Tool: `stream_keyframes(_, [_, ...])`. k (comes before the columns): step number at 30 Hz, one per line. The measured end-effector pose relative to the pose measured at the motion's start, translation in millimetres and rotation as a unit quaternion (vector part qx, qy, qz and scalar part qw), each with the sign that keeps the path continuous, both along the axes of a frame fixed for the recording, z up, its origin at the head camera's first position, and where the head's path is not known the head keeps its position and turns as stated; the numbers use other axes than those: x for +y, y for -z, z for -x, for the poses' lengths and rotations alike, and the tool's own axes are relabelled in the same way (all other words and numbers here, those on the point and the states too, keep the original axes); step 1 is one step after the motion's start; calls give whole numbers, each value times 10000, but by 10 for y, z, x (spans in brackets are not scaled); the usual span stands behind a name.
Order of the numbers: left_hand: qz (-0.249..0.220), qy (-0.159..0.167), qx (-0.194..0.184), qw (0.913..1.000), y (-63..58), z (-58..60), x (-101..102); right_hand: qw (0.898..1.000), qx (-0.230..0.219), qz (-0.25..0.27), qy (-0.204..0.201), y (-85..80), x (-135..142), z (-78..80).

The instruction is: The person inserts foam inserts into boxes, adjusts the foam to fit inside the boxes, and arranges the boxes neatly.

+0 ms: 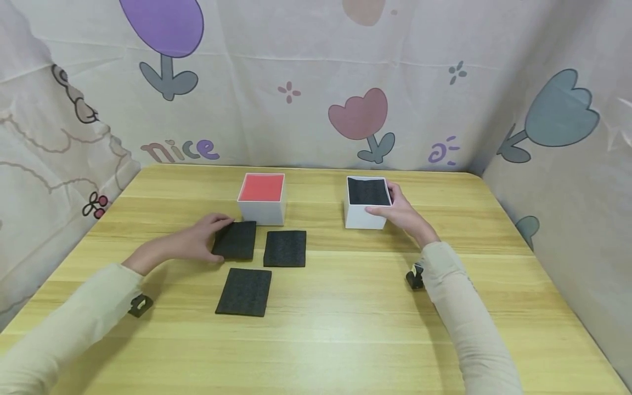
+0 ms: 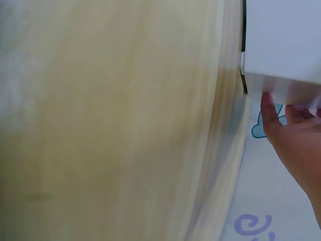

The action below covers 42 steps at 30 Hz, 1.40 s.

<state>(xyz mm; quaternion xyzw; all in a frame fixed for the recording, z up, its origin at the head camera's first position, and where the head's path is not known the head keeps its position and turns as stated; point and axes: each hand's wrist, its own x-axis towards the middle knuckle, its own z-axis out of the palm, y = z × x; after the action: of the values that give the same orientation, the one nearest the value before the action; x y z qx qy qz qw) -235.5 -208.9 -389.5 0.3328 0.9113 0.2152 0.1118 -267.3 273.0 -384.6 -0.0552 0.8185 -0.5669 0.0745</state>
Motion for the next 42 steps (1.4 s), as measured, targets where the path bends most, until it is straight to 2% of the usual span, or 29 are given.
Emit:
stream_keyframes(5, [128,65,-2,9999,33,-39,0,10000,12,8,-2,19,9,13])
stream_keyframes(12, [-79,-163,-354,9992,33,-39,-49,10000,29,19,2,32,16,24])
stream_keyframes(16, [-289,-264,-447,9982,-61,-69,-96,10000,-11,47,-12,21,14,21])
stream_keyframes(21, [-600,-171,-355,9974,-278,-133,-41,10000,-49,34,-19,2,12,13])
stream_keyframes(26, [-872,33,-224,9959,-498,-187,173,10000,-31,59,-25,-9,12,-6])
stream_keyframes(31, [-991,241,-303,9943,-692,-179,462,10000,24,78,-57,9,32,2])
stream_keyframes(35, [-987,401,-329,9938,-797,-100,695,9999,44,123,-103,31,46,4])
stream_keyframes(42, [-900,722,-61,9933,-896,119,1078,9997,25,-66,-250,24,58,-1])
